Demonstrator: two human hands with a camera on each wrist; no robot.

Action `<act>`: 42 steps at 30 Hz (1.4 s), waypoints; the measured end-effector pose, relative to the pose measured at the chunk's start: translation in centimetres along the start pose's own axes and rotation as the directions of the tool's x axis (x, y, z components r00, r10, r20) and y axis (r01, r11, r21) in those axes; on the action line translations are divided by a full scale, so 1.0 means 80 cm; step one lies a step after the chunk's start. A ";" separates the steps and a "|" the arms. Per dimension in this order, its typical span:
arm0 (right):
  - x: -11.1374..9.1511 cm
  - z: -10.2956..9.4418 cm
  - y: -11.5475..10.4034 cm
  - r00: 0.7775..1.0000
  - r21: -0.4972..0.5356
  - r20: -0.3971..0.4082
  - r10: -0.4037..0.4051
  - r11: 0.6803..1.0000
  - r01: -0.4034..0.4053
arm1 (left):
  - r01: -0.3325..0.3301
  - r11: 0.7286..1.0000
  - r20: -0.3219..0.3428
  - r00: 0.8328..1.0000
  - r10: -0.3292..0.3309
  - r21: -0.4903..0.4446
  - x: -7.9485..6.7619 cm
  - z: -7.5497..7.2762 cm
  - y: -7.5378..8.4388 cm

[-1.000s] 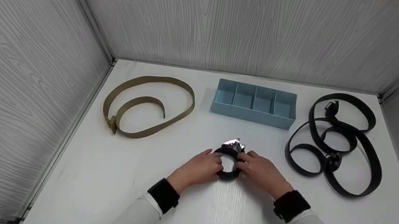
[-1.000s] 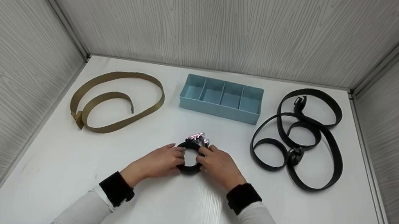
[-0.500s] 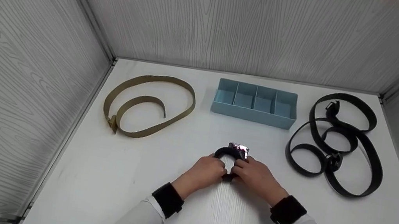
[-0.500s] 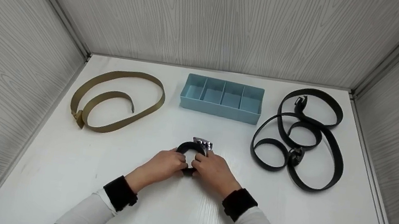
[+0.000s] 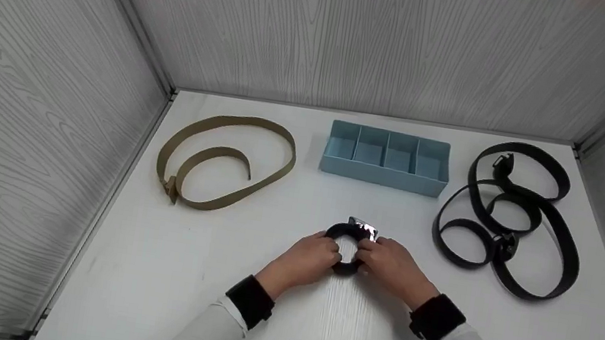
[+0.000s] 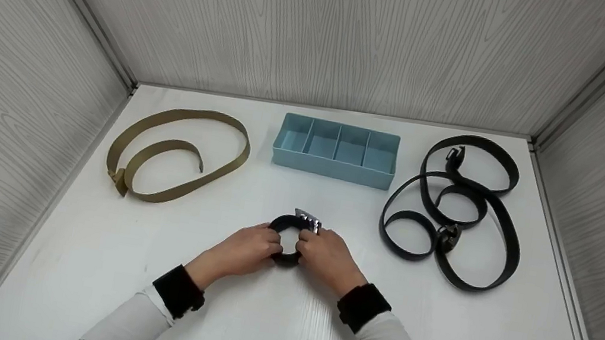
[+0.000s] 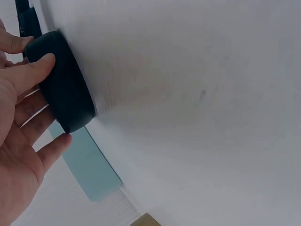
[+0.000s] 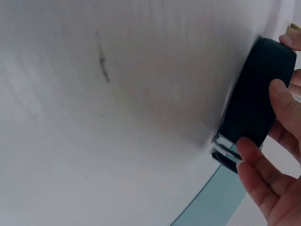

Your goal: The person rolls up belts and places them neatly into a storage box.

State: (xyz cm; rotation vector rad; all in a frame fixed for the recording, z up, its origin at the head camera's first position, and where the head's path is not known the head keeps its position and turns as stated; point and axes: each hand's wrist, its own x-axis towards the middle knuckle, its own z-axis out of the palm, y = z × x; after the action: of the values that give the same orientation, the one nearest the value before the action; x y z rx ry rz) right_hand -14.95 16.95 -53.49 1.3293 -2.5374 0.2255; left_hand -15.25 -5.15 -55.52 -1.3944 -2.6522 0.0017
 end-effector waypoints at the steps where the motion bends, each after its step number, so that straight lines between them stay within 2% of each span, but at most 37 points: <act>1: -0.004 0.022 0.006 1.000 -0.013 0.010 0.023 1.000 -0.023 | 0.015 1.000 0.008 1.000 -0.015 0.011 0.002 0.010 0.000; 3: -0.009 0.051 0.012 0.999 -0.030 0.011 0.049 0.998 -0.048 | 0.034 0.999 0.033 0.999 -0.035 0.025 0.004 0.021 0.001; 6: -0.010 0.052 0.009 0.999 -0.035 -0.017 0.041 0.999 -0.042 | 0.038 0.999 0.027 0.999 -0.038 0.021 0.006 0.023 0.002; 10: -0.012 0.051 0.012 0.998 0.044 -0.050 0.025 0.999 -0.023 | 0.022 0.999 0.008 1.000 -0.022 -0.026 0.006 0.026 -0.004; 14: -0.015 0.042 0.020 0.998 0.152 -0.057 0.030 0.988 -0.021 | 0.023 0.984 0.000 1.000 -0.024 -0.176 0.004 0.019 -0.015; 16: -0.016 0.034 0.023 0.998 0.195 -0.047 0.048 0.980 -0.038 | 0.038 0.957 0.013 0.999 -0.036 -0.289 0.003 0.010 -0.021; 17: -0.016 0.030 0.024 0.997 0.214 -0.038 0.064 0.975 -0.055 | 0.050 0.933 0.025 0.999 -0.044 -0.356 0.002 0.004 -0.024; 20: -0.014 0.014 0.029 0.992 0.275 -0.020 0.128 0.954 -0.117 | 0.083 0.842 0.050 0.997 -0.067 -0.534 0.002 -0.012 -0.034; 25: -0.008 -0.017 0.035 0.975 0.357 0.006 0.222 0.910 -0.209 | 0.090 0.661 0.028 0.994 -0.104 -0.745 0.006 -0.035 -0.049; 30: -0.001 -0.043 0.039 0.971 0.430 0.019 0.238 0.875 -0.223 | 0.059 0.498 0.003 0.994 -0.113 -0.865 0.007 -0.050 -0.060; 33: 0.001 -0.055 0.039 0.970 0.518 0.045 0.239 0.825 -0.227 | 0.038 0.406 -0.012 0.992 -0.122 -0.913 0.005 -0.056 -0.064; 35: 0.003 -0.062 0.038 0.969 0.571 0.063 0.238 0.788 -0.231 | 0.021 0.334 -0.024 0.991 -0.128 -0.942 0.004 -0.058 -0.066; 37: 0.003 -0.066 0.037 0.971 0.613 0.058 0.231 0.760 -0.218 | 0.001 0.252 -0.033 0.990 -0.134 -0.968 0.005 -0.059 -0.067; 38: 0.003 -0.068 0.036 0.973 0.623 0.050 0.225 0.755 -0.206 | -0.006 0.199 -0.033 0.990 -0.135 -0.980 0.005 -0.059 -0.067; 41: 0.003 -0.069 0.035 0.980 0.620 -0.011 0.199 0.771 -0.150 | -0.015 0.051 -0.022 0.990 -0.138 -0.999 0.008 -0.057 -0.066; 42: 0.002 -0.069 0.035 0.981 0.612 -0.032 0.191 0.780 -0.132 | -0.010 0.012 -0.011 0.990 -0.142 -1.000 0.010 -0.056 -0.065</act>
State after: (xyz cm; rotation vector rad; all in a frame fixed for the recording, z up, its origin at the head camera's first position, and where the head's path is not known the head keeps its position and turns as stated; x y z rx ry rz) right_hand -16.46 19.81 -48.22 1.2343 -2.5950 1.2044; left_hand -19.37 -7.77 -50.60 -1.2521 -2.3799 -2.3903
